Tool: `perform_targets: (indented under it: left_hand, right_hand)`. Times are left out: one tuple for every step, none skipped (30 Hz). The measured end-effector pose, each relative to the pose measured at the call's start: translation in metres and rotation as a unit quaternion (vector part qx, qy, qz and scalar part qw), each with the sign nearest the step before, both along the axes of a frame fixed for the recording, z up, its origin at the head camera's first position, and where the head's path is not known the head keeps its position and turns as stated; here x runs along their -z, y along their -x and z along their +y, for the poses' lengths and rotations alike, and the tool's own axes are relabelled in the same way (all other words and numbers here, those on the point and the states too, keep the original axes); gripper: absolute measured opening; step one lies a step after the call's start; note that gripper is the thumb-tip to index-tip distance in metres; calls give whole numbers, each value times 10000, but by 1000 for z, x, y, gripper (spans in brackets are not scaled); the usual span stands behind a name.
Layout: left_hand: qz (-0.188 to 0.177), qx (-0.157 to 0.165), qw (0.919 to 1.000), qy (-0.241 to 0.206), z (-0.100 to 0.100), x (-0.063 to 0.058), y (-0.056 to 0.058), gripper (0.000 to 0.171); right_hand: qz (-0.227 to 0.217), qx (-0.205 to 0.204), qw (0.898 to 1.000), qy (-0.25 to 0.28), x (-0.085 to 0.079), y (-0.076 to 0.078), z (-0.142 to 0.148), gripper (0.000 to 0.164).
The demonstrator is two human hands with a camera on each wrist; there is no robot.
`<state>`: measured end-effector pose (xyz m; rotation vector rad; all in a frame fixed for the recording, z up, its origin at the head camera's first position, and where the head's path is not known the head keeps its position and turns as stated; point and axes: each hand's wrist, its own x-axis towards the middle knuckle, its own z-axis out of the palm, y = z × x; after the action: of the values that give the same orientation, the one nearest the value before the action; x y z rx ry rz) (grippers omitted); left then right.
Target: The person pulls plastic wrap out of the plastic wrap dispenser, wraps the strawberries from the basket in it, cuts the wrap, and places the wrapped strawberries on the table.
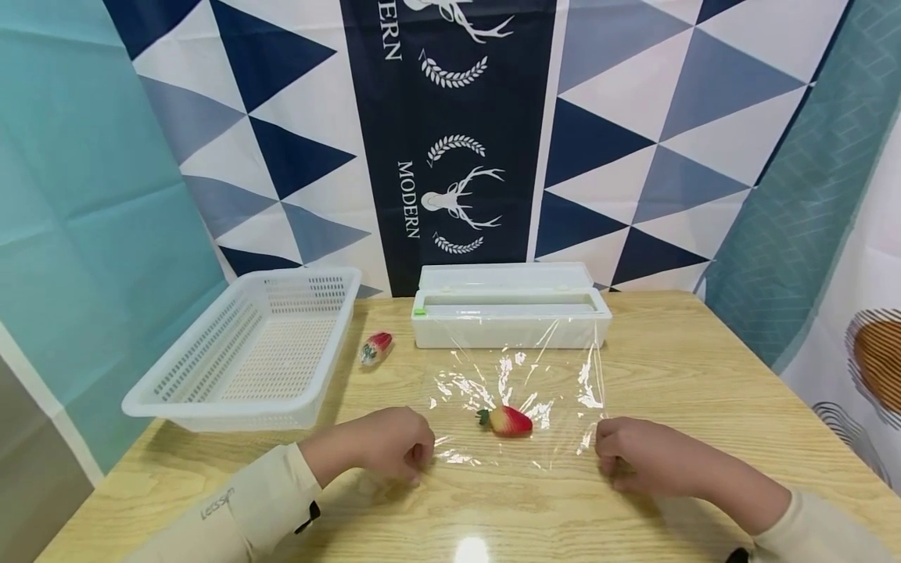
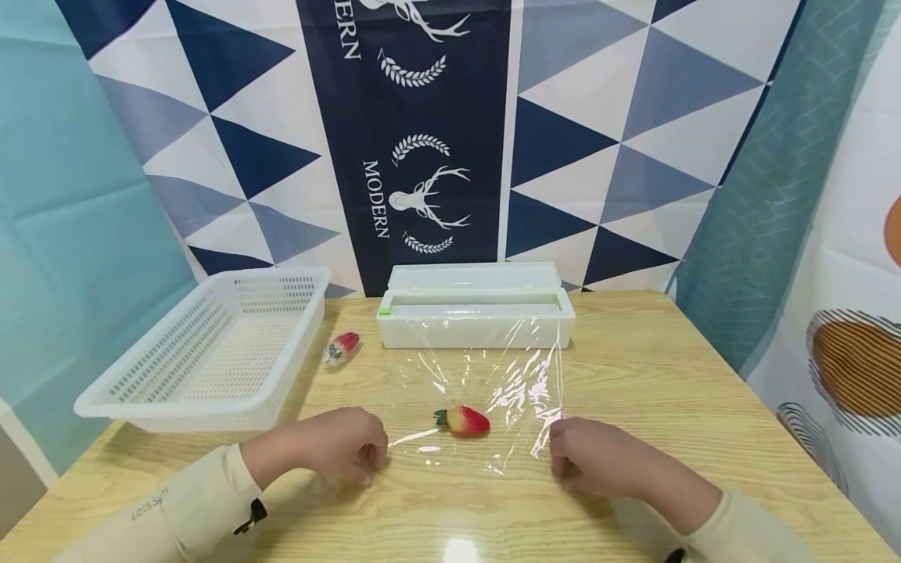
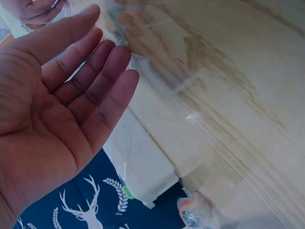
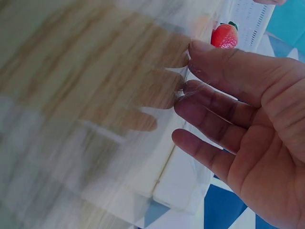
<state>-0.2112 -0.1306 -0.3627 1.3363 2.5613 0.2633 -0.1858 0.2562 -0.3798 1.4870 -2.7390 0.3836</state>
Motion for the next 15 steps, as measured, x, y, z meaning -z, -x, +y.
perform_targets:
  left_hand:
    - [34,15,10000,8,0,1,0,17]
    - [89,39,10000,9,-1,1,0,16]
    - [146,60,9999,7,-1,2,0,16]
    - [204,78,9998,-13,-2,2,0,17]
    - [273,90,9996,-24,-3,2,0,17]
    - [351,111,9993,-42,-3,3,0,18]
    - [426,129,9990,-57,-4,3,0,20]
    - [500,152,9986,-72,-4,4,1,21]
    - [549,160,9983,-82,-5,4,0,22]
    - [595,175,9980,-89,-5,5,0,23]
    - [616,181,9979,-86,-5,5,0,24]
    - [612,178,9979,-100,-6,5,0,23]
    - [576,163,9981,-121,-6,5,0,22]
    - [534,116,9984,-124,-6,5,0,20]
    - [466,42,9988,-124,-6,5,1,17]
  right_hand:
    - [26,0,10000,28,1,0,0,34]
    - [55,-8,10000,56,2,1,0,35]
    - [85,-9,9999,86,2,1,0,37]
    - [131,-20,9999,108,3,1,0,38]
    - [166,-38,9998,115,3,1,0,38]
    - [202,-51,9997,118,3,2,0,39]
    - [205,-60,9997,104,4,2,-1,38]
    - [215,-54,9997,102,3,2,-1,38]
    - [219,-25,9997,113,3,2,-1,38]
    - [220,23,9997,125,2,1,-1,37]
    - [194,86,9997,128,2,1,0,36]
    - [177,147,9996,152,1,1,0,35]
    - [153,208,9995,170,0,1,0,34]
    - [141,265,9994,189,-1,0,0,33]
    - [122,308,9992,202,-2,0,0,33]
